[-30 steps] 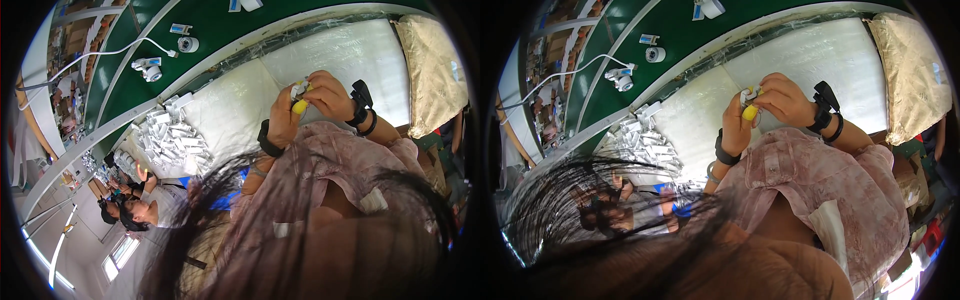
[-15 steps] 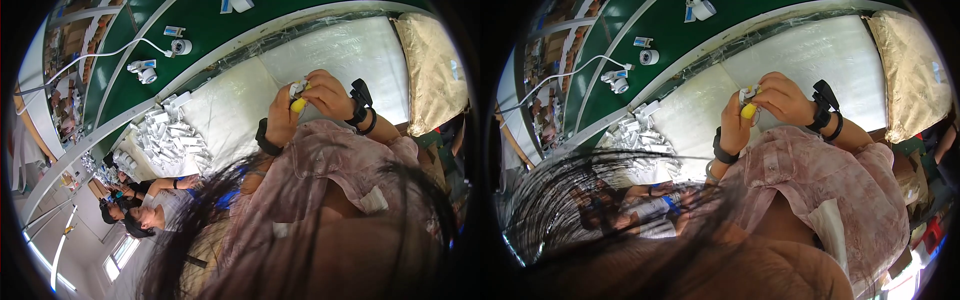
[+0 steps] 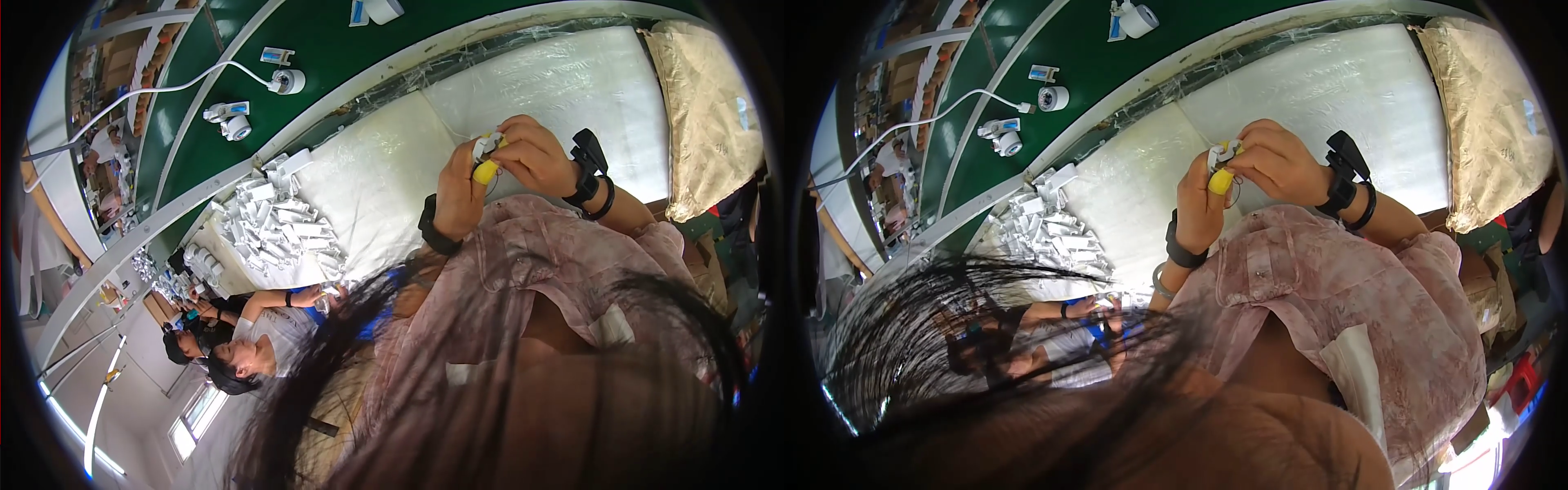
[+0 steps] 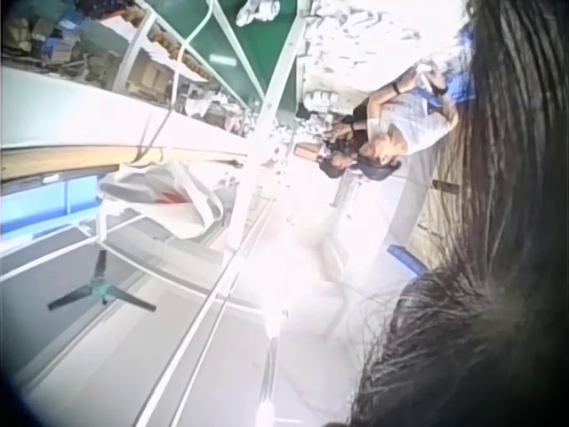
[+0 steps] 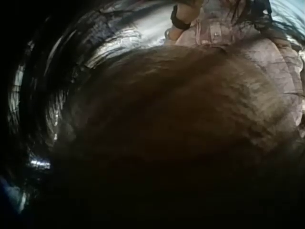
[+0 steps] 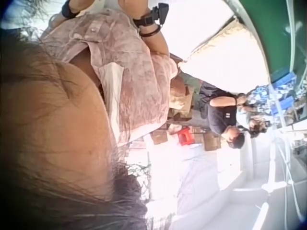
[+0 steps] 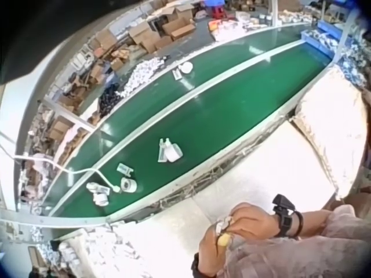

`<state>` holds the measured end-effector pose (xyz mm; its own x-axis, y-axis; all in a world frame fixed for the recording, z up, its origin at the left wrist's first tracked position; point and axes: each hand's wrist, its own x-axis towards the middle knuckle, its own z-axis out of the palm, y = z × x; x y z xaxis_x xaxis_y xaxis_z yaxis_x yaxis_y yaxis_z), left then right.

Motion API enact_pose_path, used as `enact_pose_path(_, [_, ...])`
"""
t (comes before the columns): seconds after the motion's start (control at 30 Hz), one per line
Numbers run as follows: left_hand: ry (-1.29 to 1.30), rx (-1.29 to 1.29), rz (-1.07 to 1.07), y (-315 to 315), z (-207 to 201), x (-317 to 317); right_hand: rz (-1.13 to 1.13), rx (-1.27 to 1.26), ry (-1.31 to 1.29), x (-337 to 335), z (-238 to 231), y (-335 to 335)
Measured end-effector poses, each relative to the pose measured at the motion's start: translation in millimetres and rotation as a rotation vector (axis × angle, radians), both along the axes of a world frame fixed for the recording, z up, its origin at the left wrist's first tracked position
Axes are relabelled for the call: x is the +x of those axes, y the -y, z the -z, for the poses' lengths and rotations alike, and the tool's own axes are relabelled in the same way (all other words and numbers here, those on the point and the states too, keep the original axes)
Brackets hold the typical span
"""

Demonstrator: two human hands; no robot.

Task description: Assembling and inspecting small white electronic or plastic components at a factory workbench.

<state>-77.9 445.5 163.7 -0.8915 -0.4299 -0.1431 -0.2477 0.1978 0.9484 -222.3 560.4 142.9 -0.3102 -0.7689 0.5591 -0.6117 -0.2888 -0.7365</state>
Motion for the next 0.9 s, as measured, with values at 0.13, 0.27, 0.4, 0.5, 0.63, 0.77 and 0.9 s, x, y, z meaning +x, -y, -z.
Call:
enact_pose_path(0.13, [-0.037,-0.016,-0.041,-1,0,0,0.018,-0.005,-0.005,3,-2,3])
enact_pose_path(0.27, [-0.060,0.012,-0.079,-3,1,1,0.007,0.011,0.012,4,-2,3])
enact_pose_path(0.4, [-0.071,-0.005,-0.082,-3,1,0,0.034,0.025,0.008,8,0,5])
enact_pose_path(0.5, [-0.052,0.043,-0.093,0,3,2,0.027,0.026,0.030,7,4,9])
enact_pose_path(0.63, [-0.049,0.242,-0.106,-1,-2,0,0.009,0.031,0.020,4,0,11])
enact_pose_path(0.77, [-0.002,0.303,-0.142,-1,-8,4,-0.027,-0.005,-0.013,6,-4,13])
enact_pose_path(0.9, [-0.001,0.185,-0.101,-1,-5,9,-0.021,-0.004,-0.023,10,-5,12])
